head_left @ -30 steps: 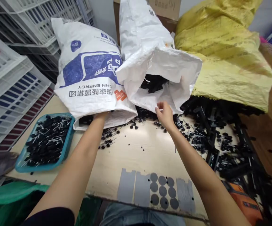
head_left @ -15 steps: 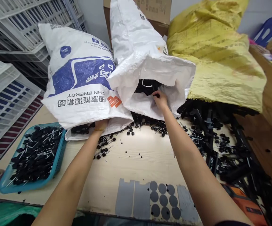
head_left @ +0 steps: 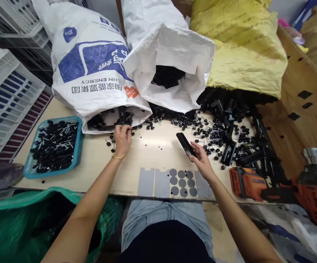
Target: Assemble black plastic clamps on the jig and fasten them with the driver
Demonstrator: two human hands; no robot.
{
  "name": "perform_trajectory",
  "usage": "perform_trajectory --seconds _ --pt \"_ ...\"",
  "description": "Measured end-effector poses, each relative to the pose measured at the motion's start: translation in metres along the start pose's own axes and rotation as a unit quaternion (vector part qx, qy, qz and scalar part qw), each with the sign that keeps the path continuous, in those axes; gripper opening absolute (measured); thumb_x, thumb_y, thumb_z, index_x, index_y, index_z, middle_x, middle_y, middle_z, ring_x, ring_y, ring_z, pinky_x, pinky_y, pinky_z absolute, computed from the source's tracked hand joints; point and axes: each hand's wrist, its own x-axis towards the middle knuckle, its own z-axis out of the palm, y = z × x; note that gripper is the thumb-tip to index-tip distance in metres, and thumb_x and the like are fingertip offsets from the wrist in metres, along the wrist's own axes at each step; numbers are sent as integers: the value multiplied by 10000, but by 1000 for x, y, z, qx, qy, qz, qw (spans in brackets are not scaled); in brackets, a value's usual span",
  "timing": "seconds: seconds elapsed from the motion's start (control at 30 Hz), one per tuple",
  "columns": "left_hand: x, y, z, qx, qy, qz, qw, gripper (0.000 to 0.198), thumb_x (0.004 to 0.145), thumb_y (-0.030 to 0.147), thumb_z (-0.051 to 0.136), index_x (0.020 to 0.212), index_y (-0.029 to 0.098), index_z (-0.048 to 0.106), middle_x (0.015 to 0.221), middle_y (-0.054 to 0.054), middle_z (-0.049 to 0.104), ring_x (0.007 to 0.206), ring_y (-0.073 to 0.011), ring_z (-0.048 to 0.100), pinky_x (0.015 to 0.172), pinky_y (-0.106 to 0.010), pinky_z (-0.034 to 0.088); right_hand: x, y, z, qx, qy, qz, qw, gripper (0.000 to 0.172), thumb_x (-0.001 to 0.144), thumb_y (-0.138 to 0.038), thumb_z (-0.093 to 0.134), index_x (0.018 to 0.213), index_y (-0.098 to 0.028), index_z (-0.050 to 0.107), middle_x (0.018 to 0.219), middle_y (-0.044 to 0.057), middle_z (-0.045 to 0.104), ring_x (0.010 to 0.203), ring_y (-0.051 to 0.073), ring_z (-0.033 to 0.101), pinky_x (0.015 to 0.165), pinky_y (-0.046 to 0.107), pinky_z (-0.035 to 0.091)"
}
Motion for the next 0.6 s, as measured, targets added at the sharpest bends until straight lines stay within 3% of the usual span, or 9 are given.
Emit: perform_trajectory --seconds 0.13,0.27,0.37,0.47,0.6 --pt "-79 42 23 -96 -141 29 985 156 834 124 505 924 201 606 933 -59 560 926 -203 561 869 -330 440 -44 29 17 -253 24 -50 966 533 828 -266 459 1346 -147 425 1383 158 491 1276 282 444 1070 504 355" --pt "-127 66 38 -98 -154 4 983 164 842 158 533 985 212 593 937 -47 596 926 -205 581 880 -363 428 -68 37 17 -303 30 -64 950 514 840 -263 448 1339 -137 446 1300 154 558 1158 281 498 1005 489 409" --pt "-136 70 35 -118 -143 -2 983 301 825 170 566 1121 200 529 988 -53 613 891 -191 596 858 -349 447 -70 35 0 -295 -22 -64 953 514 756 -192 480 1268 -173 512 1228 121 606 1117 277 516 967 476 428" --pt "-135 68 28 -142 -164 -5 976 319 828 206 580 1138 195 504 1011 -56 620 862 -177 603 846 -335 469 -61 32 -16 -328 -86 -104 935 509 657 -94 456 1145 -176 579 1159 108 636 1114 270 528 1024 504 364" --pt "-135 63 21 -139 -156 -39 977 403 813 206 590 1198 190 474 1029 -75 579 794 -159 593 815 -336 497 -51 27 -18 -365 -75 -160 914 464 639 -35 403 1044 -162 591 1320 137 526 1281 269 421 1115 523 244"
